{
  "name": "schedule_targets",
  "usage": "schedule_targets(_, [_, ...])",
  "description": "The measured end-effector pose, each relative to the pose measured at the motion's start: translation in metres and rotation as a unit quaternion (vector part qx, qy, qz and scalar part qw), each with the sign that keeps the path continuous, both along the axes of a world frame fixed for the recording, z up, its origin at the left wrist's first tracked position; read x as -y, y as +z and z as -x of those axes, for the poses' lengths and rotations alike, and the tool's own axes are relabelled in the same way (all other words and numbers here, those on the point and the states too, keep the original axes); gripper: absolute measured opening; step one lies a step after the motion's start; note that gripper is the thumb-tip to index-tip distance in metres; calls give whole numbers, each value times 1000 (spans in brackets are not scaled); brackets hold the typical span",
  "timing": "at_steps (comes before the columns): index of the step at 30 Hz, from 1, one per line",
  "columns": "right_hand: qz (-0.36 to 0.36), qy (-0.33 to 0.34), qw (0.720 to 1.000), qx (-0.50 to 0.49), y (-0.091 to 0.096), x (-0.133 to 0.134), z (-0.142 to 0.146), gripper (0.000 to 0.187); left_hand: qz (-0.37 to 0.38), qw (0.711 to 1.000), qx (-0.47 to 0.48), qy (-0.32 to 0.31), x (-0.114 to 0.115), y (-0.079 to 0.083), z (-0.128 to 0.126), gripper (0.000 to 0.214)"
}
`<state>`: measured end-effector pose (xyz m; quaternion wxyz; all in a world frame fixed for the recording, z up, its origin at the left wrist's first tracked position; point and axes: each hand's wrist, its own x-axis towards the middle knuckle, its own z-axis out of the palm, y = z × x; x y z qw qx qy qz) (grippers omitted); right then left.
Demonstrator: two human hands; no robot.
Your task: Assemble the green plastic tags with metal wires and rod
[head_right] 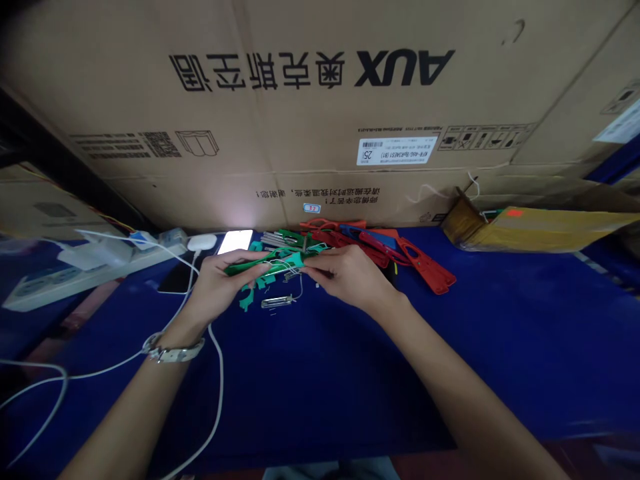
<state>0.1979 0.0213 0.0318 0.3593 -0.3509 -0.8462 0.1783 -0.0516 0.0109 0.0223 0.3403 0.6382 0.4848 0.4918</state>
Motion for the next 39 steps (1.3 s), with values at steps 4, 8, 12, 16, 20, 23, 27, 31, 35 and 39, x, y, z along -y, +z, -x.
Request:
schedule_targets(4, [-106, -45, 989, 98, -3, -1, 0, 28, 14, 1000, 6, 2, 1, 1, -2, 17])
schedule_targets(8, [-169, -69, 971, 157, -4, 1, 4, 29, 28, 1000, 12, -1, 3, 1, -5, 17])
schedule_targets(12, [-217, -81, 954, 192, -3, 2, 9, 31, 37, 999, 18, 5, 4, 0, -7, 17])
schedule_targets(16, [-236, -104, 941, 217, -1, 6, 14, 29, 35, 999, 10, 13, 6, 1, -9, 16])
schedule_targets(20, [-224, -134, 932, 253, 0, 10, 19, 29, 10, 999, -22, 22, 8, 3, -12, 17])
schedule_targets(23, [-226, -136, 930, 255, -1, 11, 20, 27, 0, 999, -36, 24, 8, 3, -12, 18])
schedule_targets(27, [-236, -125, 929, 256, 0, 10, 20, 27, 6, 999, -35, 21, 7, 3, -11, 16])
schedule_targets(31, [-208, -146, 922, 292, 4, 14, 22, 24, 12, 999, -45, 19, 7, 1, -11, 18])
schedule_targets(35, [-171, -151, 916, 330, 9, 17, 26, 19, -26, 997, -65, 22, 7, -1, -12, 16])
schedule_targets(39, [-161, -144, 910, 353, 12, 15, 27, 18, -43, 996, -79, 23, 7, -3, -12, 17])
